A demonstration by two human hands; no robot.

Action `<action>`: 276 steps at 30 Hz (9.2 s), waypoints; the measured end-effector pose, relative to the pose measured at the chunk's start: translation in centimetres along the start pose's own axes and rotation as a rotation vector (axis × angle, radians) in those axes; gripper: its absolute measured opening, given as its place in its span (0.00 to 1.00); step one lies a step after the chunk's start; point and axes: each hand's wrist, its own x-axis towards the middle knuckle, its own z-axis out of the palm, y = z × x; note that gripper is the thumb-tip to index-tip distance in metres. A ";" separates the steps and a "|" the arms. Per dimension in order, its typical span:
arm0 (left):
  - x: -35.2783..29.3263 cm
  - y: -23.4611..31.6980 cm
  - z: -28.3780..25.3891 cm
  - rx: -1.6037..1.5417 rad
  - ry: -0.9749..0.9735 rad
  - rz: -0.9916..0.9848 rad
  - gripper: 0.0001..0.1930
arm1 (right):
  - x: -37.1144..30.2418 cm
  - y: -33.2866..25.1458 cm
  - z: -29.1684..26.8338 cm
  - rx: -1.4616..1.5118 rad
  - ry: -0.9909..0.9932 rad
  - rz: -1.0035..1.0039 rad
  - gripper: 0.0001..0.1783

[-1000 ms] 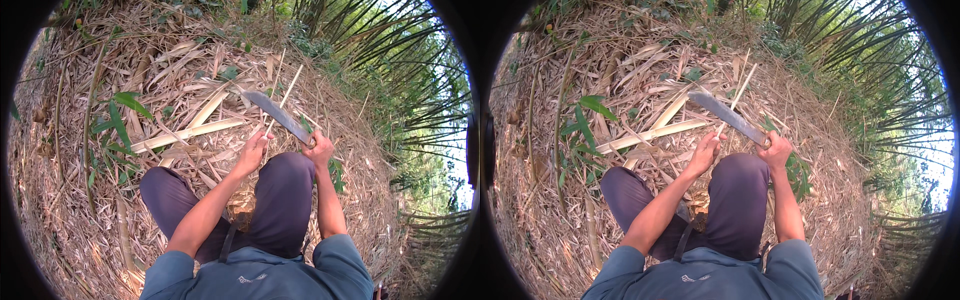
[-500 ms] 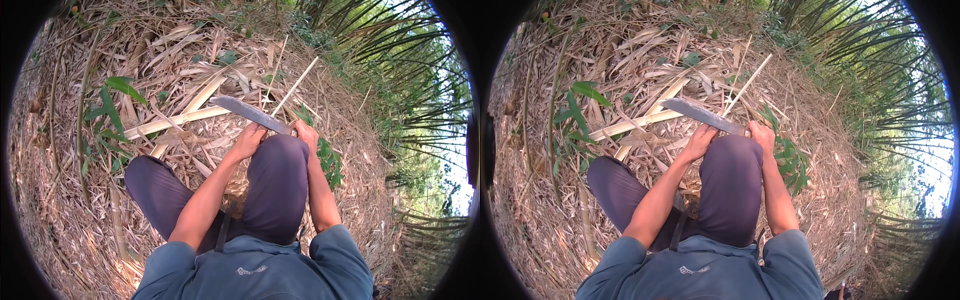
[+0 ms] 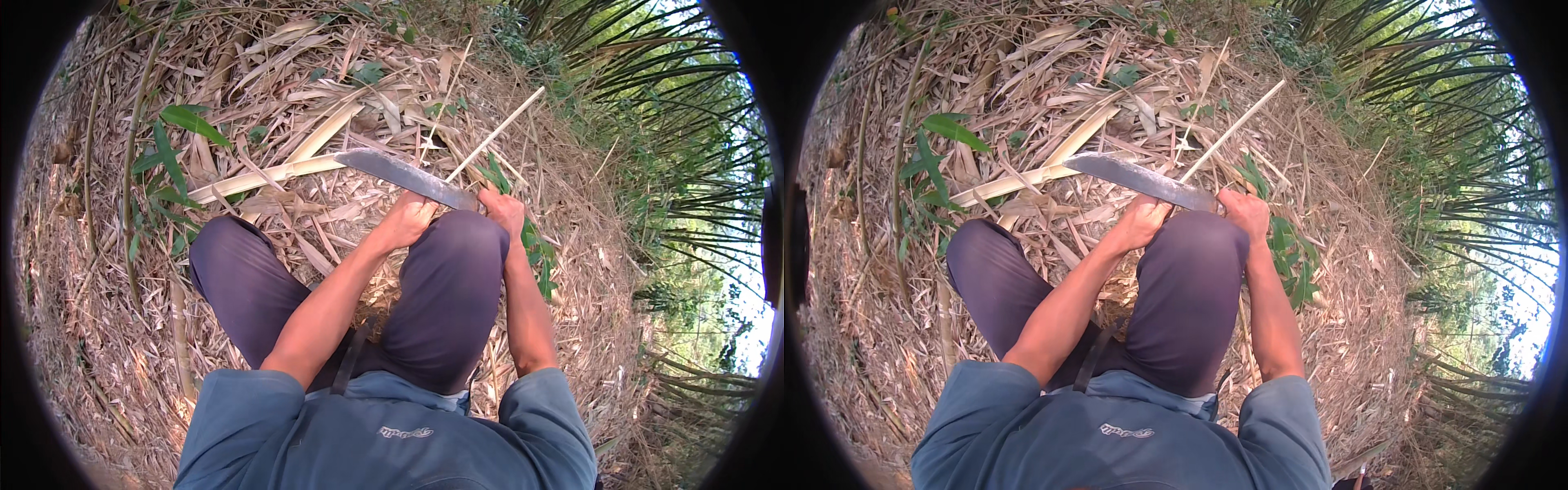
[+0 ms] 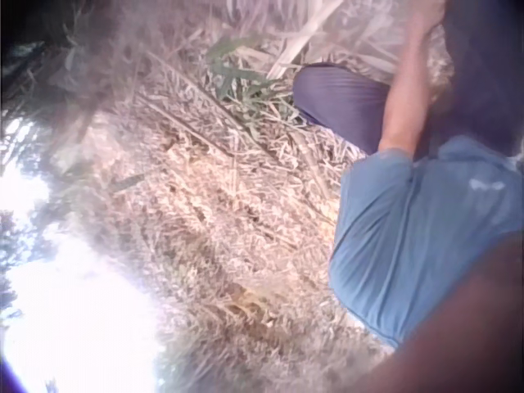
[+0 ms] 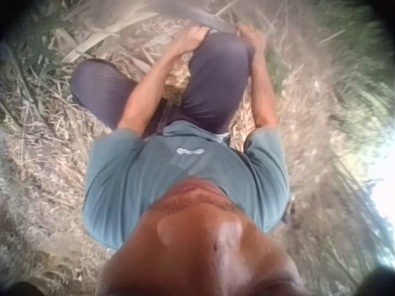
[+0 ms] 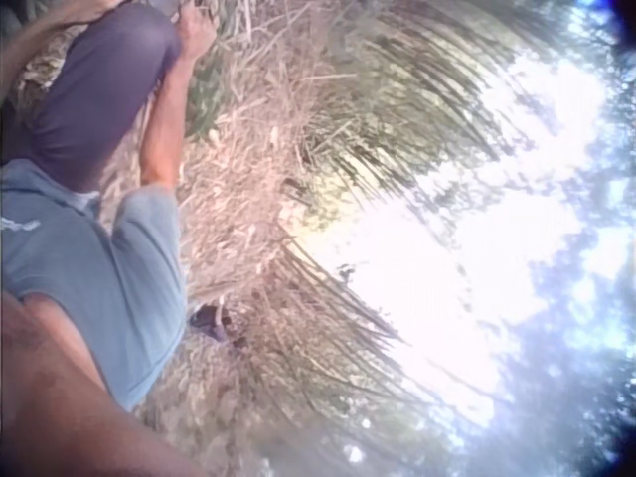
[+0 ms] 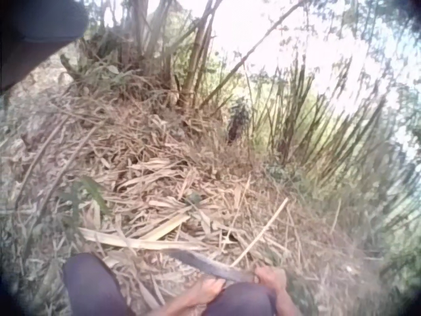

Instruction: The person selects a bamboo stalk in a forest, cuts it into sections, and then sits on the ground to split the sections into thin strips using a machete. The person repeatedly slices the bamboo against their leg to produce uniform strips.

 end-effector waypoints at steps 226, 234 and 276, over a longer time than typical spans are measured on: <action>-3.5 1.6 0.5 -0.106 0.276 -0.316 0.16 | 2.7 -1.4 0.0 -0.133 -0.421 0.192 0.17; -11.7 5.9 -2.6 -0.021 0.113 -0.651 0.15 | 1.3 -0.1 1.4 -0.145 -0.403 0.329 0.18; -7.3 3.4 0.4 0.057 0.324 -0.520 0.12 | 1.9 0.8 2.0 -0.069 -0.388 0.137 0.17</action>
